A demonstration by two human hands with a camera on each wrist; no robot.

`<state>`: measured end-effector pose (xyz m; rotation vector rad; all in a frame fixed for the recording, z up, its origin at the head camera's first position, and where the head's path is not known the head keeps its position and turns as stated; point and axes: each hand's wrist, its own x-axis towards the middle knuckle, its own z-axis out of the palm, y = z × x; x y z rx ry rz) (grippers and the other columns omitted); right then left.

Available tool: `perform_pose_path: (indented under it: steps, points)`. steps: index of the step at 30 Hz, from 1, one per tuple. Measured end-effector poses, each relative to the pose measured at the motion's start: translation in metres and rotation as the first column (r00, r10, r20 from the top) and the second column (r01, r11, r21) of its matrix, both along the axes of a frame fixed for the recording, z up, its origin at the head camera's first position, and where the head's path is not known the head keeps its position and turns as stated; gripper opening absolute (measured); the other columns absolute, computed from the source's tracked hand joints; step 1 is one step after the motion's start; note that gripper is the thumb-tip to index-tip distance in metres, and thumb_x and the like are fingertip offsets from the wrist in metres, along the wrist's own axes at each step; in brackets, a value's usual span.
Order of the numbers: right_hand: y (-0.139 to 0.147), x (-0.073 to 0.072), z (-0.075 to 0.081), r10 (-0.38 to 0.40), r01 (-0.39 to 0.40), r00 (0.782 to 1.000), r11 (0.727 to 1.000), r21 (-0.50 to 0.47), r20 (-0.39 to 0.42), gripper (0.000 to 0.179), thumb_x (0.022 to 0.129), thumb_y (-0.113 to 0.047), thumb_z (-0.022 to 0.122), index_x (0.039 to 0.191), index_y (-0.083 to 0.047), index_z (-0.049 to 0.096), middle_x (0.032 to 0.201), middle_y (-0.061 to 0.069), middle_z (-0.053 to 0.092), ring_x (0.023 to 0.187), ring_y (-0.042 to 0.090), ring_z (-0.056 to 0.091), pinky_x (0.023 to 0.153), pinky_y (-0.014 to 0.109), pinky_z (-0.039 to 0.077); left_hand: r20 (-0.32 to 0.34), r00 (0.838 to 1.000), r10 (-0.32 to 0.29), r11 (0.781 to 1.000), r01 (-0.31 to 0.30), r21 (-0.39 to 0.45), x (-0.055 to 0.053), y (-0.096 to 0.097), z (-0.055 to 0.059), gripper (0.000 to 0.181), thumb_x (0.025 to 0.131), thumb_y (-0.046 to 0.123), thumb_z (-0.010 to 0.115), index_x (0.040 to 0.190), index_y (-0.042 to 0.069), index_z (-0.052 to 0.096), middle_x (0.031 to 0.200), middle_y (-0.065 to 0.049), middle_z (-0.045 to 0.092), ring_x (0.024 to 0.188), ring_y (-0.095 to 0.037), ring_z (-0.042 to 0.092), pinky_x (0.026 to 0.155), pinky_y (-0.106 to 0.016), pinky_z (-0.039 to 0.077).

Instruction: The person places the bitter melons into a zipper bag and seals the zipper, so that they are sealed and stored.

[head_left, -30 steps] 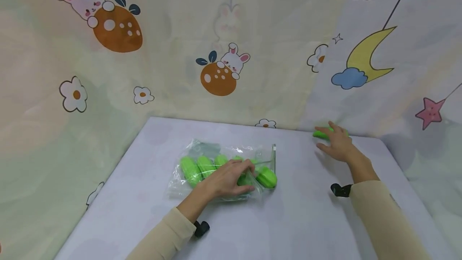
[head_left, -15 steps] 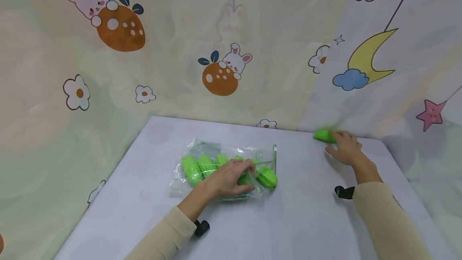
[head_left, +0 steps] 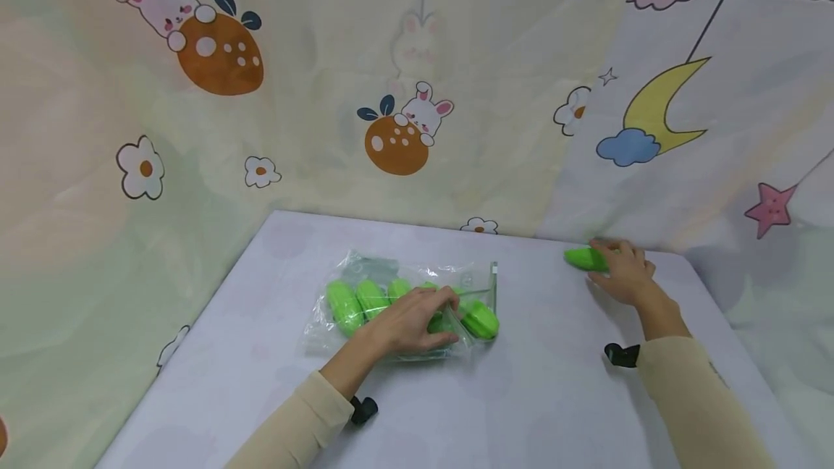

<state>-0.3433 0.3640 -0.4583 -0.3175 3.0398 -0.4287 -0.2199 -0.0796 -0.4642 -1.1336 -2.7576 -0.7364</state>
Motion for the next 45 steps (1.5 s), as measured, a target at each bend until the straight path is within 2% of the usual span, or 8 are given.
perform_pose_path:
  steps: [8, 11, 15, 19, 26, 34, 40, 45]
  points:
    - [-0.002, 0.009, -0.002, 0.016, -0.016, 1.000, 1.000, 0.003, -0.024, 0.062, 0.095, -0.021, 0.066, 0.152, -0.013, 0.042, 0.152, 0.036, 0.022, 0.132, 0.069, 0.022, 0.094, 0.085, 0.021, -0.005, 1.000, -0.010, 1.000, 0.010, 0.005, 0.001, -0.003, -0.001, 0.045, 0.092, 0.041, 0.077, 0.124, 0.023, 0.051, 0.113, 0.016, 0.066, 0.104, -0.009, 0.060, 0.099, -0.036, 0.048]
    - [0.001, 0.010, -0.001, 0.028, -0.027, 0.999, 0.999, 0.026, -0.019, 0.064, 0.093, -0.022, 0.067, 0.151, -0.011, 0.043, 0.140, 0.036, 0.033, 0.124, 0.063, 0.037, 0.090, 0.083, 0.028, 0.000, 1.000, -0.013, 1.000, 0.013, -0.001, 0.000, -0.002, -0.002, 0.045, 0.092, 0.042, 0.077, 0.124, 0.024, 0.051, 0.114, 0.016, 0.065, 0.105, -0.009, 0.060, 0.099, -0.036, 0.048]
    - [0.004, 0.011, -0.001, 0.068, -0.068, 0.998, 0.997, -0.028, -0.001, 0.066, 0.094, -0.020, 0.068, 0.151, -0.002, 0.042, 0.129, 0.032, 0.038, 0.109, 0.050, 0.051, 0.087, 0.071, 0.041, 0.000, 1.000, -0.015, 1.000, 0.015, -0.002, 0.000, -0.001, -0.002, 0.046, 0.092, 0.042, 0.077, 0.125, 0.023, 0.051, 0.114, 0.015, 0.066, 0.105, -0.009, 0.060, 0.099, -0.036, 0.049]
    - [0.003, 0.016, -0.003, 0.103, -0.102, 0.995, 0.990, -0.096, 0.006, 0.070, 0.096, -0.020, 0.070, 0.153, 0.005, 0.038, 0.131, 0.032, 0.037, 0.109, 0.046, 0.051, 0.091, 0.062, 0.045, -0.012, 1.000, -0.015, 1.000, 0.015, 0.007, 0.000, 0.000, -0.001, 0.047, 0.091, 0.040, 0.079, 0.125, 0.022, 0.052, 0.113, 0.013, 0.067, 0.105, -0.010, 0.062, 0.101, -0.038, 0.049]
    - [-0.007, 0.030, -0.001, 0.095, -0.090, 0.995, 0.988, -0.124, 0.032, 0.073, 0.095, -0.020, 0.072, 0.153, 0.004, 0.036, 0.143, 0.038, 0.031, 0.122, 0.054, 0.047, 0.099, 0.068, 0.042, -0.006, 1.000, -0.015, 1.000, 0.015, 0.000, 0.001, 0.001, 0.000, 0.047, 0.091, 0.040, 0.079, 0.125, 0.023, 0.052, 0.112, 0.011, 0.065, 0.105, -0.011, 0.061, 0.102, -0.039, 0.048]
    - [-0.017, 0.049, 0.005, 0.136, -0.137, 0.991, 0.985, -0.108, -0.015, 0.072, 0.095, -0.015, 0.071, 0.155, -0.001, 0.034, 0.141, 0.036, 0.049, 0.118, 0.049, 0.054, 0.092, 0.065, 0.046, 0.011, 1.000, -0.017, 0.999, 0.016, 0.039, -0.002, 0.001, 0.001, 0.048, 0.091, 0.040, 0.078, 0.126, 0.021, 0.052, 0.114, 0.007, 0.067, 0.107, -0.012, 0.064, 0.098, -0.035, 0.051]
    - [-0.038, 0.066, -0.003, 0.126, -0.126, 0.992, 0.967, -0.219, -0.013, 0.072, 0.096, -0.021, 0.071, 0.157, -0.007, 0.036, 0.142, 0.033, 0.049, 0.119, 0.051, 0.056, 0.093, 0.064, 0.049, 0.066, 0.998, 0.013, 1.000, -0.014, 0.015, -0.006, -0.005, 0.007, 0.047, 0.091, 0.041, 0.079, 0.124, 0.027, 0.049, 0.110, 0.011, 0.069, 0.096, -0.008, 0.063, 0.087, -0.031, 0.053]
    - [-0.044, 0.076, -0.006, 0.123, -0.125, 0.992, 0.962, -0.242, -0.025, 0.070, 0.096, -0.021, 0.073, 0.156, -0.007, 0.038, 0.134, 0.031, 0.053, 0.115, 0.051, 0.059, 0.089, 0.060, 0.053, 0.063, 0.998, -0.019, 1.000, 0.018, 0.015, -0.010, 0.000, 0.007, 0.045, 0.092, 0.042, 0.077, 0.124, 0.027, 0.049, 0.101, 0.012, 0.067, 0.077, -0.010, 0.054, 0.078, -0.029, 0.049]
